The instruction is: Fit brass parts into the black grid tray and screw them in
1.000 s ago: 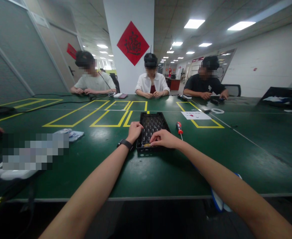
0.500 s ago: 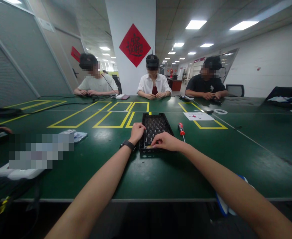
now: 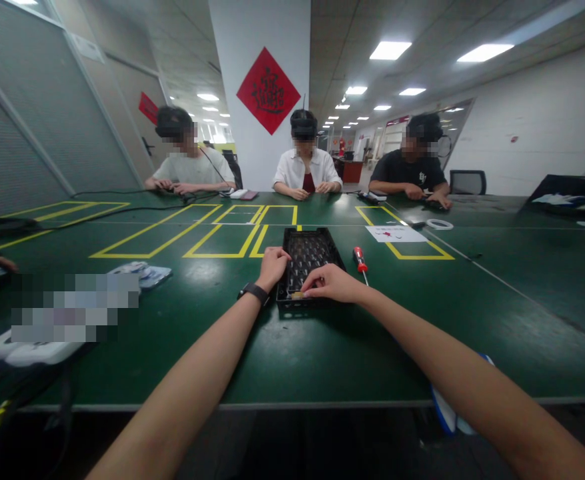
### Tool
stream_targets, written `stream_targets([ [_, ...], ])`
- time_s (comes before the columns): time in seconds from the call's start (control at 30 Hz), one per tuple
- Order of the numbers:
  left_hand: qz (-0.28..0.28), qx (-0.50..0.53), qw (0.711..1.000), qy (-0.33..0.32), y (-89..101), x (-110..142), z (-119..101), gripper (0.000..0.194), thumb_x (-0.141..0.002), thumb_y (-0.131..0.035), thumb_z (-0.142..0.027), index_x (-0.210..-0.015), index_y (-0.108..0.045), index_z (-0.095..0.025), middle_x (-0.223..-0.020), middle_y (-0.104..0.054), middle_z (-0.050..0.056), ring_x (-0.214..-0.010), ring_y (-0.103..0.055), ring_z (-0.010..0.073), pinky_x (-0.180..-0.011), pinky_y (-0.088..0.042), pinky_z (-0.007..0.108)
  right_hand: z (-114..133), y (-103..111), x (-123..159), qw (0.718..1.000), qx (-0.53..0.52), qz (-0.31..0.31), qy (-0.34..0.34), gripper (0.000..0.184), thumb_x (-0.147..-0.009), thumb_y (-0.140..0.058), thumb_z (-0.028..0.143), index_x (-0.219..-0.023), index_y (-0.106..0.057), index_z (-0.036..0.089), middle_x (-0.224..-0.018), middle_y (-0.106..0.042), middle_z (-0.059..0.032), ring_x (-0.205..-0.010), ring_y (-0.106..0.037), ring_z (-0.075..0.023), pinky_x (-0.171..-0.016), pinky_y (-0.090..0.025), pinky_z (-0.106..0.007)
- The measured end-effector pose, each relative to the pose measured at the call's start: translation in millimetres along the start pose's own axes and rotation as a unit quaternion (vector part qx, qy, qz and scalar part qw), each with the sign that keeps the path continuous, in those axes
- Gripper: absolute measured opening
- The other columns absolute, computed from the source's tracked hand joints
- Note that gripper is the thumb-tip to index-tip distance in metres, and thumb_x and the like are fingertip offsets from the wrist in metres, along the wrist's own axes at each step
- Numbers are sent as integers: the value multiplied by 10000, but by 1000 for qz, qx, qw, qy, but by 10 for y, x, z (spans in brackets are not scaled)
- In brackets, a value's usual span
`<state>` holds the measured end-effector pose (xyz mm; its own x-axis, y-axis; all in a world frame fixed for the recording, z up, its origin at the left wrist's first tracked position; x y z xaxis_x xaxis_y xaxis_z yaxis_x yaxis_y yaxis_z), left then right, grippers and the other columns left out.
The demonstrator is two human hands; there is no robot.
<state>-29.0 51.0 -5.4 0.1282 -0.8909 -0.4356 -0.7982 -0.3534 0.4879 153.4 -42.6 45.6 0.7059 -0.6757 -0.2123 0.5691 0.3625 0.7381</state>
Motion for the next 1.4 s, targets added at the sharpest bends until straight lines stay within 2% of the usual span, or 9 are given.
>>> stream_targets([
  [0.13, 0, -20, 999, -38, -13, -13, 21, 225, -622, -431, -98, -594, -645, -163, -774, -614, 49, -976, -509, 201, -871, -405, 321, -8, -25, -7, 1000, 0, 24, -3, 286, -733, -636, 334, -873, -715, 98, -640, -628, -29, -526, -443, -68, -515, -319, -196],
  [0.37, -4, -26, 999, -29, -23, -19, 35, 236, -618, -428, -90, -617, -652, -163, -837, -607, 61, -1003, -500, 204, -879, -404, 319, -18, -11, -4, 999, -30, 6, -14, 331, -700, -667, 276, -986, -676, 110, -788, -672, -50, -561, -478, -65, -546, -368, -188],
  [0.53, 0, -24, 999, -21, -5, -4, 16, 236, -611, -420, -86, -606, -642, -166, -817, -617, 52, -1009, -497, 201, -877, -407, 313, -28, -37, -9, 998, -58, 21, -26, 314, -719, -647, 276, -978, -668, 101, -760, -669, -55, -598, -529, -84, -571, -402, -199],
  [0.7, -2, -21, 999, -30, 1, 5, 16, 233, -618, -418, -100, -601, -640, -168, -820, -618, 56, -1020, -495, 202, -879, -405, 312, -44, -35, -12, 999, -49, 4, -9, 338, -696, -670, 276, -987, -657, 105, -773, -669, -47, -547, -479, -60, -533, -371, -182],
  [0.83, -4, -21, 999, -30, -17, -14, 40, 225, -622, -428, -110, -614, -645, -166, -866, -608, 60, -1016, -494, 198, -891, -398, 312, -74, -45, -8, 998, -59, 16, -8, 344, -698, -672, 297, -984, -654, 106, -772, -670, -49, -551, -485, -62, -537, -372, -185],
  [0.97, -9, -19, 1000, -22, -31, -34, 60, 226, -632, -433, -112, -629, -652, -167, -903, -589, 61, -1008, -496, 190, -902, -396, 308, -96, -53, -19, 998, -59, 27, -8, 345, -708, -665, 311, -988, -647, 111, -770, -668, -47, -547, -476, -60, -541, -371, -186],
  [1.13, -5, -19, 1000, -20, -51, -71, 70, 225, -662, -432, -129, -634, -652, -166, -883, -579, 63, -1001, -495, 193, -904, -395, 306, -109, -42, -42, 999, -35, 10, 5, 330, -712, -664, 329, -964, -651, 117, -757, -666, -37, -537, -441, -57, -525, -347, -185],
  [1.4, -12, -23, 999, 21, -32, -55, 35, 183, -742, -444, -214, -715, -619, -169, -864, -582, 72, -988, -496, 205, -912, -388, 327, -128, -70, -31, 999, -31, 13, -14, 297, -742, -635, 339, -961, -651, 139, -784, -677, -43, -633, -554, -93, -582, -405, -199],
])
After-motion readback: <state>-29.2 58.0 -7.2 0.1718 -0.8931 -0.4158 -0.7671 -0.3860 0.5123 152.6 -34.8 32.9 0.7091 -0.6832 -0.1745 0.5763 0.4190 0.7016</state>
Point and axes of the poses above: each hand's wrist, its own x-axis away from the middle knuckle, its own y-axis out of the back of the hand, z = x × y, the point moved 3 cm from there along -x, towards the middle knuckle
